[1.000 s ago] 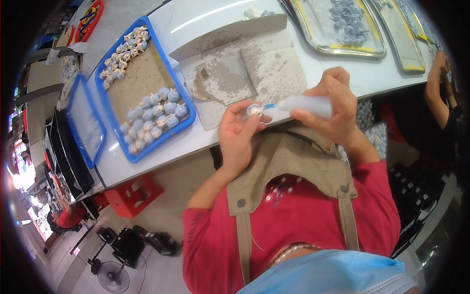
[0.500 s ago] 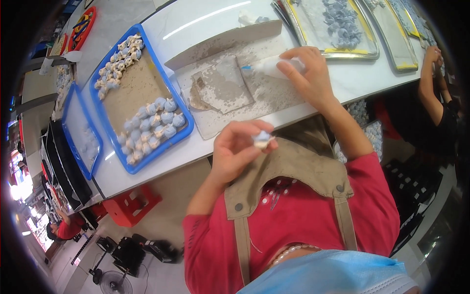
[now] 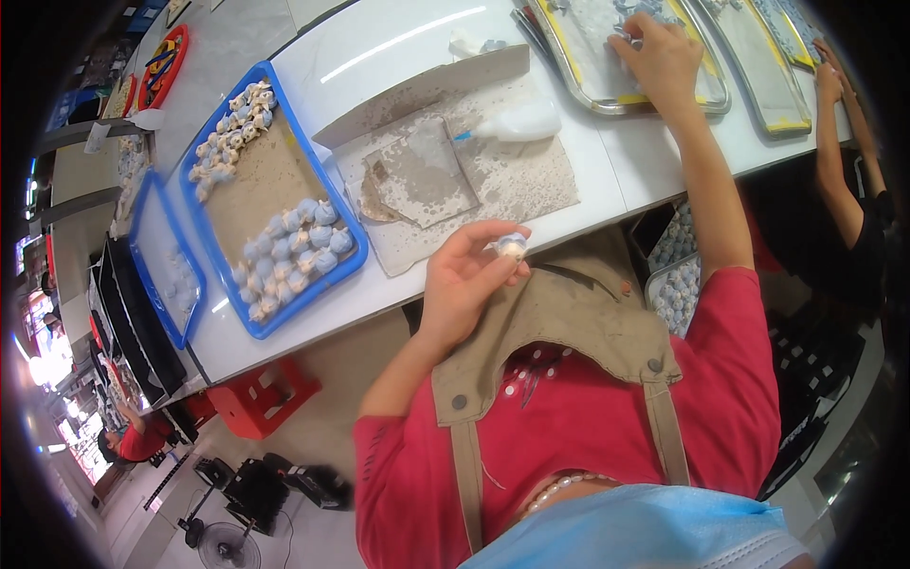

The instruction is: The person assembles figurines by gluing small white components onto blue bases with a glue bottle.

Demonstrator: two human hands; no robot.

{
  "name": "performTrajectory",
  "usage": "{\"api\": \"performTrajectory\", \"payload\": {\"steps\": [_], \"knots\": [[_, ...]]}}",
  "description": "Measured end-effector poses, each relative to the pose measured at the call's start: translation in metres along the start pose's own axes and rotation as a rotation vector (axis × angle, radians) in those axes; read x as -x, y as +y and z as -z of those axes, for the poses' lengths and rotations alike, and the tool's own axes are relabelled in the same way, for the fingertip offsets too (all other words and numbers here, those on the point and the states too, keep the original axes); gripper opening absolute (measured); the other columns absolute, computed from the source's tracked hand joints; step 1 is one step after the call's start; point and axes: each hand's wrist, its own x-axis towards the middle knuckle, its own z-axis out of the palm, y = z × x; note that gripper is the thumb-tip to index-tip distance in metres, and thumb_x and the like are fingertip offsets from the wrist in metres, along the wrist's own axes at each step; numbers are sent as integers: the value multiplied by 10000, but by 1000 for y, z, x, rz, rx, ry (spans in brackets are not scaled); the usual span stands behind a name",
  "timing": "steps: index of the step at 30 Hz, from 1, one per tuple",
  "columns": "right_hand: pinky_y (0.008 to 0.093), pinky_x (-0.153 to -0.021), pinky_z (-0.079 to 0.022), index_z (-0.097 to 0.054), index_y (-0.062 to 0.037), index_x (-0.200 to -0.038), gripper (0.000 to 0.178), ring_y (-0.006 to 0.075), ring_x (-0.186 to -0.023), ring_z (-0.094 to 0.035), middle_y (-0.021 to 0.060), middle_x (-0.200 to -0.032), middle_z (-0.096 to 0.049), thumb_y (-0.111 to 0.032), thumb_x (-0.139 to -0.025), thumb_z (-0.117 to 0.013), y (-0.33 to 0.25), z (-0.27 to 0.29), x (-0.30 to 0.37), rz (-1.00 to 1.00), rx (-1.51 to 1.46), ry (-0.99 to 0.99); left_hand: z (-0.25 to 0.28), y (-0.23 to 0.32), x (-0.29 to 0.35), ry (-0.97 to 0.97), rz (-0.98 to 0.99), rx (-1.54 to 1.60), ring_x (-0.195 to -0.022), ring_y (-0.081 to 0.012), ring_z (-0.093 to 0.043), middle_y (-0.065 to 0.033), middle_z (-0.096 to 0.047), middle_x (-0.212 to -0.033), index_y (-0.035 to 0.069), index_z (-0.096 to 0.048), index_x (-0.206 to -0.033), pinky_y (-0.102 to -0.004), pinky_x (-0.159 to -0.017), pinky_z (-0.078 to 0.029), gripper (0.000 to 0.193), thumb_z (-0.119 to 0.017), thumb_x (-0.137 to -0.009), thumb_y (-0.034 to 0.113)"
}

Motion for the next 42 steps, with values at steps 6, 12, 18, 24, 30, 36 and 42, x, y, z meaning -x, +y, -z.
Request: {"api": "performTrajectory", "payload": {"steps": [6,12,18,24,30,36,42], "knots": [[337,-888,-429,-639,-95,-1000,289,205,-910,-599,54,-966,-642,-83,-727,-730,-71,58,24,112,-959,-215,2,-5,-1,209,79,97,-902,-163,-601,-140,-579,-1128,-15,-494,-1202,-242,-762,-477,353,-578,-859,2],[341,-843,-420,-628,-104,-1056,443,234,-1007,-537,51,-1001,-619,-84,-637,-773,-118,102,56,552,-1116,-359,0,-11,-2,196,-38,99,-971,-173,-587,-111,-572,-1112,-23,-452,-1254,-251,-832,-470,433,-602,-848,-4],[364,-816,-355,-626,-131,-1055,430,206,-997,-526,-17,-839,-639,-159,-650,-768,-137,109,60,637,-973,-283,5,-13,1,211,-97,110,-1032,-167,-558,-107,-532,-1178,-29,-451,-1247,-279,-890,-462,414,-595,-860,1],[400,-837,-356,-594,-149,-1101,367,218,-996,-527,-9,-851,-612,-199,-747,-677,-148,109,67,662,-818,-243,4,-10,2,269,-107,-61,-1019,-153,-554,-103,-540,-1172,-31,-453,-1239,-278,-885,-462,369,-559,-887,7],[367,-808,-324,-661,-152,-926,260,193,-921,-536,-45,-830,-624,-206,-684,-739,-146,106,81,345,-942,-196,4,-11,2,222,-173,-9,-1007,-131,-548,-91,-564,-1134,-30,-468,-1241,-264,-876,-455,358,-549,-895,11],[343,-691,-280,-671,-163,-812,185,162,-785,-529,-72,-748,-597,-180,-646,-751,-155,109,99,303,-807,-43,1,-14,2,244,-199,-74,-1020,-105,-536,-89,-571,-1138,-42,-480,-1241,-243,-887,-443,339,-526,-908,3],[340,-681,-276,-653,-164,-765,114,150,-759,-525,-72,-678,-548,-161,-661,-700,-153,110,95,332,-791,-44,0,-12,5,259,-164,-162,-944,-143,-601,-144,-601,-1120,-69,-508,-1212,-267,-828,-501,344,-563,-907,80]]}}
